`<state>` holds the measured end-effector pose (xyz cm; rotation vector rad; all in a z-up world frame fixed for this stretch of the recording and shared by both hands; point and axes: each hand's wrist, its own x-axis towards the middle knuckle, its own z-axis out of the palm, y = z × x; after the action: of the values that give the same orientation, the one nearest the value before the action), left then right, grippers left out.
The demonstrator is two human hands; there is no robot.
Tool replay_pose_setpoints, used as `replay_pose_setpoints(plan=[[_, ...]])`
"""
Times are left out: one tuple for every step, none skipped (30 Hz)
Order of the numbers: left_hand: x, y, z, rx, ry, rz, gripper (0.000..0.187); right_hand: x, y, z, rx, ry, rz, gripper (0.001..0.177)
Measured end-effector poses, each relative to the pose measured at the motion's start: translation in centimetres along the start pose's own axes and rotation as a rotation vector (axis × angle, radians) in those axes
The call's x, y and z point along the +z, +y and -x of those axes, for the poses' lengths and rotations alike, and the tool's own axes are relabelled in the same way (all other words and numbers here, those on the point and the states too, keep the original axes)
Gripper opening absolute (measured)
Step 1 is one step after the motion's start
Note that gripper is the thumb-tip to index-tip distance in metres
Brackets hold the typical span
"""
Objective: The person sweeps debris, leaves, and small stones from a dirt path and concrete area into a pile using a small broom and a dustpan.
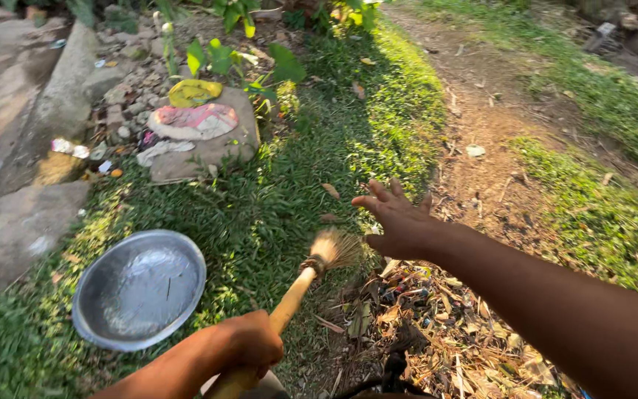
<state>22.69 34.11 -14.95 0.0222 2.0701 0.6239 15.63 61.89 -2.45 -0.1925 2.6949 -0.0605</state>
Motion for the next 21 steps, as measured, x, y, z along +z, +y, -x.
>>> replay_pose_setpoints(plan=[[-0.1, -0.5, 1.2, 0.005, 0.005, 0.022, 0.026, -0.1, -0.1, -0.2, -0.011, 0.022, -0.015, 0.076], [-0.6, -1.5, 2.4, -0.020, 0.035, 0.048, 0.025, 0.0, -0.3, -0.3, -0.021, 0.043, -0.031, 0.075], [-1.7, -2.5, 3.4, -0.049, 0.079, 0.081, 0.025, 0.0, -0.4, -0.3, -0.025, 0.048, -0.036, 0.075], [-2.8, -3.6, 4.2, -0.087, 0.122, 0.108, 0.025, 0.0, -0.4, -0.2, -0.019, 0.043, -0.013, 0.076], [-3.9, -4.7, 4.7, -0.126, 0.159, 0.124, 0.025, 0.0, -0.5, -0.2, -0.013, 0.038, 0.009, 0.077], [-4.8, -5.8, 5.0, -0.164, 0.192, 0.134, 0.024, 0.0, -0.6, -0.1, -0.017, 0.044, 0.004, 0.077], [-5.0, -6.7, 5.0, -0.201, 0.212, 0.145, 0.024, 0.1, -0.6, 0.2, -0.015, 0.034, 0.000, 0.076], [-4.8, -7.4, 4.8, -0.230, 0.223, 0.149, 0.024, 0.2, -0.6, 0.4, -0.014, 0.023, -0.003, 0.075], [-4.8, -7.5, 4.0, -0.244, 0.225, 0.142, 0.024, 0.4, -0.6, 0.5, -0.013, 0.023, -0.009, 0.075], [-4.5, -7.4, 3.2, -0.253, 0.222, 0.135, 0.024, 0.6, -0.6, 0.6, -0.025, 0.013, -0.022, 0.075], [-4.2, -6.7, 2.2, -0.249, 0.218, 0.120, 0.023, 0.8, -0.5, 0.7, -0.034, 0.013, -0.035, 0.076], [-4.3, -5.8, 1.2, -0.236, 0.215, 0.097, 0.023, 1.0, -0.4, 0.8, -0.029, 0.023, -0.041, 0.076], [-3.6, -4.8, 0.3, -0.226, 0.203, 0.091, 0.023, 1.3, -0.3, 0.9, -0.035, 0.011, -0.055, 0.076], [-2.9, -3.7, -0.3, -0.212, 0.187, 0.085, 0.023, 1.5, -0.2, 1.0, -0.041, -0.001, -0.070, 0.075], [-2.7, -2.4, -0.7, -0.196, 0.175, 0.080, 0.023, 1.5, -0.1, 0.9, -0.044, -0.001, -0.065, 0.075], [-2.3, -1.2, -0.9, -0.174, 0.165, 0.075, 0.022, 1.5, -0.1, 0.9, -0.043, -0.003, -0.073, 0.075], [-1.6, -0.3, -0.6, -0.150, 0.148, 0.077, 0.022, 1.8, 0.1, 1.1, -0.045, -0.011, -0.081, 0.075], [-0.9, 0.3, -0.2, -0.128, 0.131, 0.076, 0.022, 1.9, 0.4, 1.2, -0.050, -0.018, -0.076, 0.075], [-0.6, 0.0, 0.6, -0.108, 0.116, 0.086, 0.022, 1.7, 0.7, 1.1, -0.048, -0.004, -0.073, 0.075], [-0.2, -0.2, 1.4, -0.096, 0.108, 0.097, 0.022, 1.5, 0.9, 1.0, -0.047, 0.010, -0.070, 0.075], [-0.3, -0.1, 2.1, -0.087, 0.113, 0.103, 0.022, 1.4, 1.1, 0.9, -0.047, 0.012, -0.075, 0.075]])
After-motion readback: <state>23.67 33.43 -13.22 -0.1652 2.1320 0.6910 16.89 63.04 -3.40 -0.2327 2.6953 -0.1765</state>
